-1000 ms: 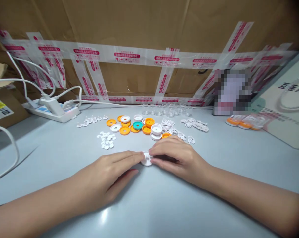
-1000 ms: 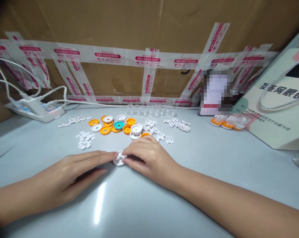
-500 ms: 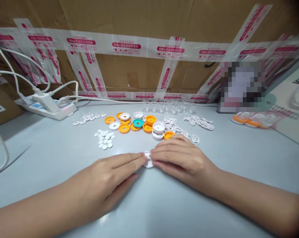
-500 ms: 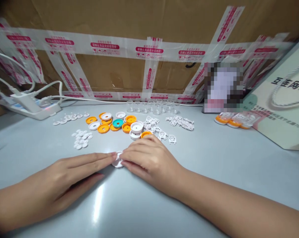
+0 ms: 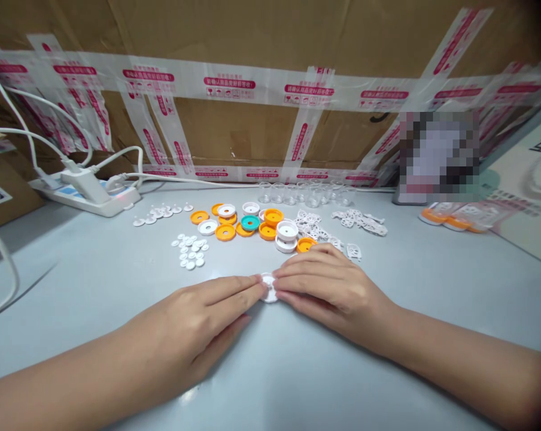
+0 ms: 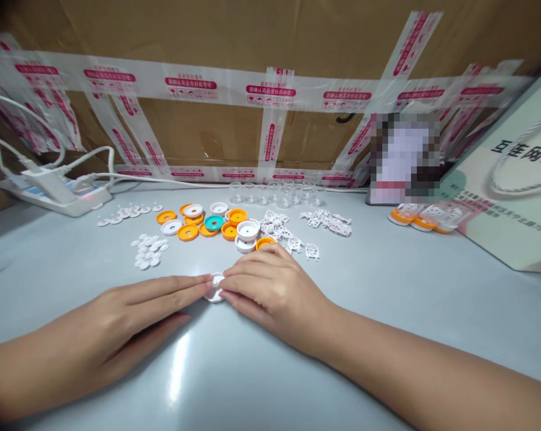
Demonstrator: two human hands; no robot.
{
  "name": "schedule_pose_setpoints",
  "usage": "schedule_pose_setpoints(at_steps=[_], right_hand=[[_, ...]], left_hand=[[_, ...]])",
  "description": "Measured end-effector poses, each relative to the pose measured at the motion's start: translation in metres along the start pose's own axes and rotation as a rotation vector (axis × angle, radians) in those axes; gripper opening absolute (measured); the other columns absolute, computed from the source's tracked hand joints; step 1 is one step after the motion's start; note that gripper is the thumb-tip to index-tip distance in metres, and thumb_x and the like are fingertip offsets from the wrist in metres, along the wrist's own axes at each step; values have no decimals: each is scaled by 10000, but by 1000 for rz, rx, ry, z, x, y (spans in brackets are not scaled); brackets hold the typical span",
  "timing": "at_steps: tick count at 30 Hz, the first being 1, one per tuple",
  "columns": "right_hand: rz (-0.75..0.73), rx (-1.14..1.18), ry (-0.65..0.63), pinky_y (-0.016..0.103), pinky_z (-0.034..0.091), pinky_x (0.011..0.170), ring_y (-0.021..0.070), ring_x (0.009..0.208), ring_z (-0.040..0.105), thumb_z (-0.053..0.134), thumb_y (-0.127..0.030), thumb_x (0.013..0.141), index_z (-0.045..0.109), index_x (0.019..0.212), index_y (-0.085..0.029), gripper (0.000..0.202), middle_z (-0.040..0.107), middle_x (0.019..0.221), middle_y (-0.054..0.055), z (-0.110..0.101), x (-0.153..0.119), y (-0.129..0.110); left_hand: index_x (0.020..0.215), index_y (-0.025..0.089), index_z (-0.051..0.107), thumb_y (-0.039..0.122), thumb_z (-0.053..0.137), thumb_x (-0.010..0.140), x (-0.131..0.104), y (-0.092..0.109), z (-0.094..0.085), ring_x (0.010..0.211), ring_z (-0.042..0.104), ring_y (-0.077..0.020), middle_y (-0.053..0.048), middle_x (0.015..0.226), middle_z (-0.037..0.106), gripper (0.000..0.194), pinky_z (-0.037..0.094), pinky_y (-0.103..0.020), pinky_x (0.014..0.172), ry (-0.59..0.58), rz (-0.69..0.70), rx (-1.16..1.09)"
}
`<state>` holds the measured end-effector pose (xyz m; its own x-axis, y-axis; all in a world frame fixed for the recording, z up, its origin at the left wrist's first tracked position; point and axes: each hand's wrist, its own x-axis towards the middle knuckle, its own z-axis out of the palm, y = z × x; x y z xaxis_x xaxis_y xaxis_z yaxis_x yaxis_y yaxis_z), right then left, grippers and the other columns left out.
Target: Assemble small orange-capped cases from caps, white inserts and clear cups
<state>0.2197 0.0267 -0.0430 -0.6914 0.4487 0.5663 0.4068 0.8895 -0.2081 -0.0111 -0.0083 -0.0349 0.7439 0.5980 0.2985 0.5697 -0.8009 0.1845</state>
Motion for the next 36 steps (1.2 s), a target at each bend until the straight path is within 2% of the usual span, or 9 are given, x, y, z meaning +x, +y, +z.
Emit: schedule_pose_setpoints(at_steps=[15,31,36], right_hand=[[-16,-24,-7,317,416,769,156,848,623,545,-194,862,658,924,-187,129,710,901,42,0,0,-1],[-10,-40,-14,315,394,828,139,872,637,528,-196,873,653,966,-198,156,713,918,29,-1,-2,-2],[-3,-64,-37,320,397,808,147,867,630,519,-213,880,662,954,-205,161,712,919,36,-1,-2,-2]], left_hand=[[1319,204,434,187,427,903,0,1,0,1109,574,-160,-64,1287,542,417,515,-258,924,-25,-1,6],[1303,178,455,169,427,896,0,1,0,1086,591,-189,-87,1261,562,409,532,-277,897,-2,21,34],[1291,144,469,183,419,901,-1,2,0,1078,596,-198,-106,1262,558,395,541,-279,881,-31,11,60]])
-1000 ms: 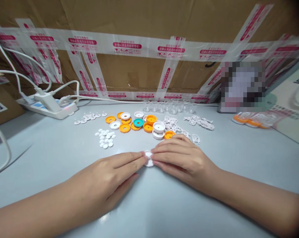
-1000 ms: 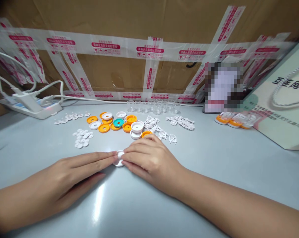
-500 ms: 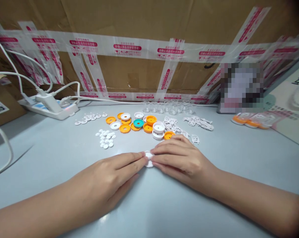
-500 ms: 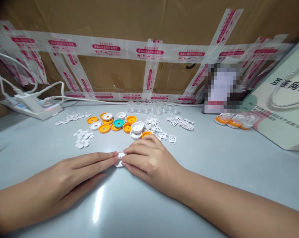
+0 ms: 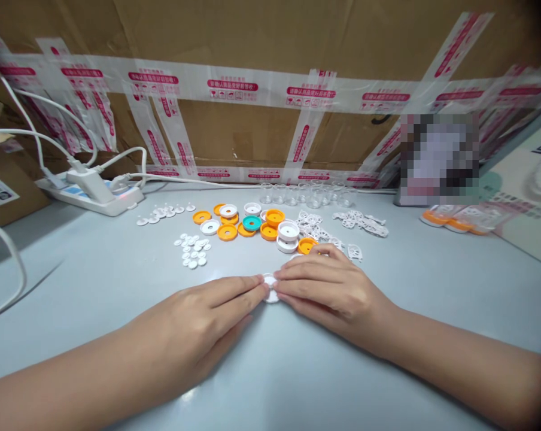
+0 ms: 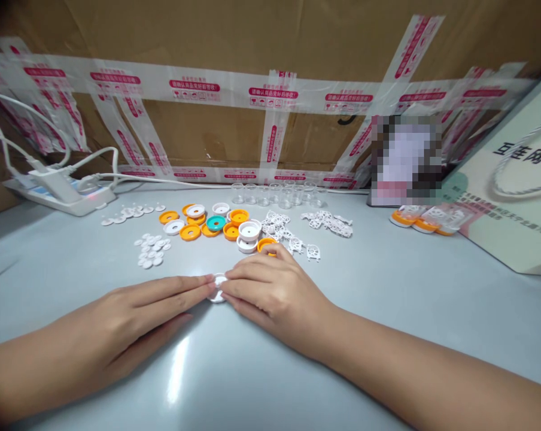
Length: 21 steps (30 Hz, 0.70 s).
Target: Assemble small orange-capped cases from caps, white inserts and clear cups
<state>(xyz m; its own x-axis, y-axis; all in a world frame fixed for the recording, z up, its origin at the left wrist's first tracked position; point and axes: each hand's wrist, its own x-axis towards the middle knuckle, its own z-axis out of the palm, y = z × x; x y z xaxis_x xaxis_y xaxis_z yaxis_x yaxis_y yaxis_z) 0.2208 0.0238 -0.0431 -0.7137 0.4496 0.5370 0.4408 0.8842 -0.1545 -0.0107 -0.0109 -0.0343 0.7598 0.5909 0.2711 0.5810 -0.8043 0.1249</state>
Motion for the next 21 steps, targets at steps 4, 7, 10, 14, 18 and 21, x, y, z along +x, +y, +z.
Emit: schedule_pose_setpoints(at_steps=[4,7,10,14,18,21], right_hand=[[-15,-14,-6,327,397,806,151,873,620,536,-208,869,664,936,-199,144,706,924,33,0,0,0],[-22,-26,-11,333,395,816,146,870,616,538,-206,867,661,935,-200,140,697,932,30,1,0,0],[-19,-34,-21,330,396,811,142,863,614,529,-208,872,659,927,-204,141,692,925,32,1,0,-1],[-14,-21,-23,323,401,799,139,846,614,528,-204,869,658,923,-202,141,686,912,36,1,0,-2],[-17,0,-15,327,404,795,151,854,610,534,-195,861,654,942,-194,146,686,904,46,0,1,-3],[-15,21,-10,333,404,798,160,866,605,538,-186,855,650,954,-192,149,685,909,50,0,2,-3]], left_hand=[[1282,142,476,184,400,909,0,1,-1,1074,597,-191,-98,1256,563,383,545,-277,871,-16,5,19],[1276,150,482,165,397,907,1,1,-1,1075,596,-187,-94,1242,573,379,543,-272,873,-5,18,11],[1283,174,475,162,409,901,1,0,0,1075,596,-190,-86,1239,573,388,544,-273,870,7,12,-5],[1293,188,461,157,415,896,0,-1,2,1080,589,-187,-81,1241,569,401,539,-274,877,4,4,-12],[1288,190,465,163,417,895,-1,2,1,1075,589,-188,-88,1261,552,396,534,-277,878,10,-1,-9],[1241,195,509,179,424,895,-1,-3,-7,1072,582,-182,-92,1251,551,357,516,-273,889,89,-18,-20]])
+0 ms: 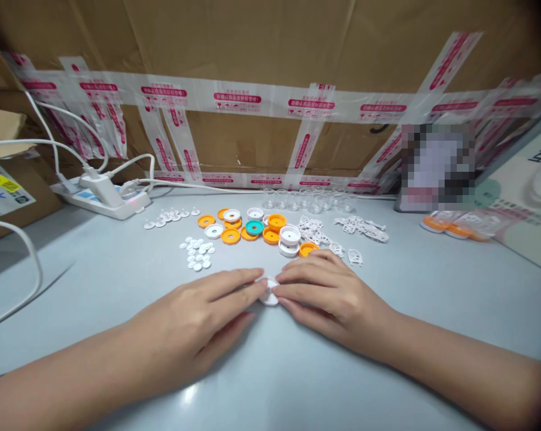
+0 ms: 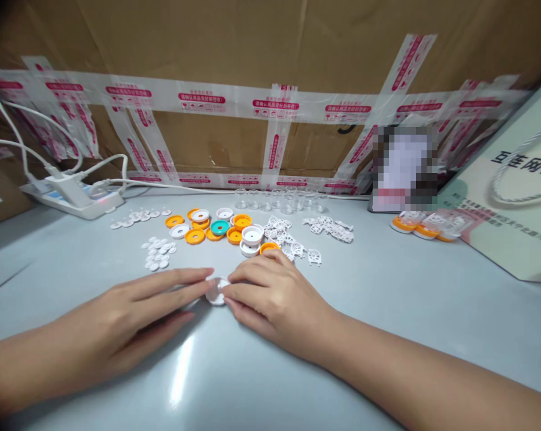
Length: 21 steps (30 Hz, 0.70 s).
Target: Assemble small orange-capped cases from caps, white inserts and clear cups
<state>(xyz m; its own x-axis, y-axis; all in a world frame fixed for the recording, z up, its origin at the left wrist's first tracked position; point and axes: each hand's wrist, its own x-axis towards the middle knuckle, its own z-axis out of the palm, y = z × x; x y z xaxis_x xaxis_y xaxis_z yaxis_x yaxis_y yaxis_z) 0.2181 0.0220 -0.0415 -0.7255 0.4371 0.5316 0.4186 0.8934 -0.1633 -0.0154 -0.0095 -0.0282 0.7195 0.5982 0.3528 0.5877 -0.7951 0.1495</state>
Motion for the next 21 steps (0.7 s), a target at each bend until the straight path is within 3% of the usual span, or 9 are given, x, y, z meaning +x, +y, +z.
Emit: schedule_pose_setpoints(at_steps=[3,6,10,17,21], right_hand=[[19,36,9,332,406,800,155,860,601,541,-185,851,642,957,-191,146,683,911,49,0,0,0],[32,70,13,328,410,802,154,861,597,547,-183,843,630,972,-184,153,681,901,46,-1,1,0],[41,97,4,326,409,807,158,876,594,545,-177,841,619,984,-179,161,680,904,48,-2,1,0],[61,115,-18,317,393,857,145,932,577,554,-190,841,603,1008,-175,175,670,939,30,-2,-1,0],[73,116,-41,312,384,891,150,989,557,543,-199,847,584,1037,-180,196,658,973,32,-2,0,-1]], left_hand=[[1076,185,603,199,409,898,2,-18,-16,972,606,-170,-82,1096,620,264,512,-267,828,94,-49,51],[879,183,643,294,433,878,3,-43,-31,777,623,-173,-58,883,656,237,504,-264,666,20,-144,150],[841,206,644,332,451,860,0,-65,-37,673,608,-152,-27,798,662,231,466,-237,597,-126,-236,128],[850,212,659,329,464,835,-3,-67,-31,713,600,-144,-15,827,661,227,443,-223,648,-287,-364,86],[853,210,667,301,438,837,-3,-70,-30,719,594,-138,-22,849,653,247,431,-224,658,-298,-380,98]])
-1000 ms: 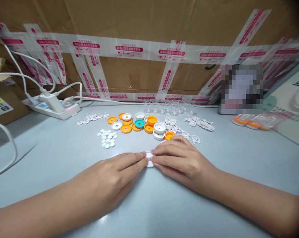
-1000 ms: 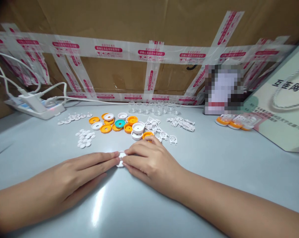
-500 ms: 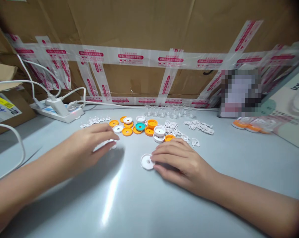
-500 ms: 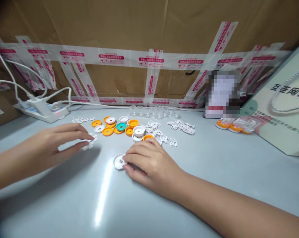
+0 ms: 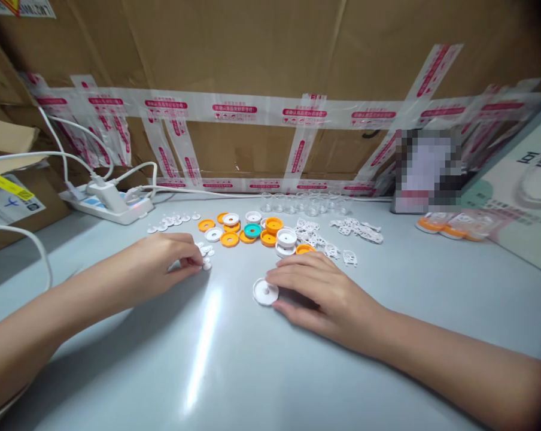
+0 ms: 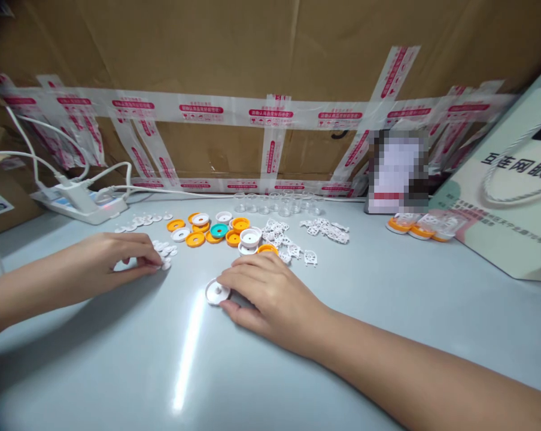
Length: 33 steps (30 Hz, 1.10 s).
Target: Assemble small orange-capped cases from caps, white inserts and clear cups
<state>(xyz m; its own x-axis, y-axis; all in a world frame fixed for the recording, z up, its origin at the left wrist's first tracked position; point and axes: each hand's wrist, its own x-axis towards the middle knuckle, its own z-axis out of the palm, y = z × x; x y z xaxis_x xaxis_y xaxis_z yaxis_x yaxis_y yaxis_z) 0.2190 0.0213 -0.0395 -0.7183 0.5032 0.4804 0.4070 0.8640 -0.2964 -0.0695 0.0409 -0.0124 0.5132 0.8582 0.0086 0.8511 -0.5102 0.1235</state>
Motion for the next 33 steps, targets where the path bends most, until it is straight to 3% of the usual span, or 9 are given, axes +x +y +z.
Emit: schedule_pose_setpoints(at_steps=[4,8,14,28,33], right_hand=[[55,7,-54,323,398,894,173,1028,534,544,-235,845,570,1070,-190,231,636,1003,52,0,2,-2],[81,10,-92,348,398,916,196,1079,503,559,-281,836,545,1125,-188,304,606,1076,74,1,3,-2],[108,35,-143,348,389,924,194,1099,476,539,-264,847,513,1178,-184,342,576,1127,81,2,5,-3],[101,100,-140,330,353,909,165,1057,488,546,-248,850,477,1154,-220,313,597,1123,15,1,5,-5],[99,103,-139,329,348,904,162,1054,491,547,-241,851,477,1137,-217,295,600,1118,12,1,5,-5]], left_hand=[[815,192,670,270,464,815,0,5,0,674,579,-128,-25,789,646,220,422,-225,642,78,55,-39],[822,204,671,288,520,812,-2,33,0,693,568,-119,-12,803,654,173,427,-202,619,188,82,-278],[823,217,682,271,536,816,2,75,10,660,564,-105,17,770,674,156,435,-194,607,99,0,-669],[764,183,667,371,578,770,17,73,24,609,426,-101,20,680,512,208,338,-218,554,40,-182,-818],[744,174,658,378,563,780,16,77,24,582,392,-93,31,631,472,228,306,-211,526,-10,-177,-831]])
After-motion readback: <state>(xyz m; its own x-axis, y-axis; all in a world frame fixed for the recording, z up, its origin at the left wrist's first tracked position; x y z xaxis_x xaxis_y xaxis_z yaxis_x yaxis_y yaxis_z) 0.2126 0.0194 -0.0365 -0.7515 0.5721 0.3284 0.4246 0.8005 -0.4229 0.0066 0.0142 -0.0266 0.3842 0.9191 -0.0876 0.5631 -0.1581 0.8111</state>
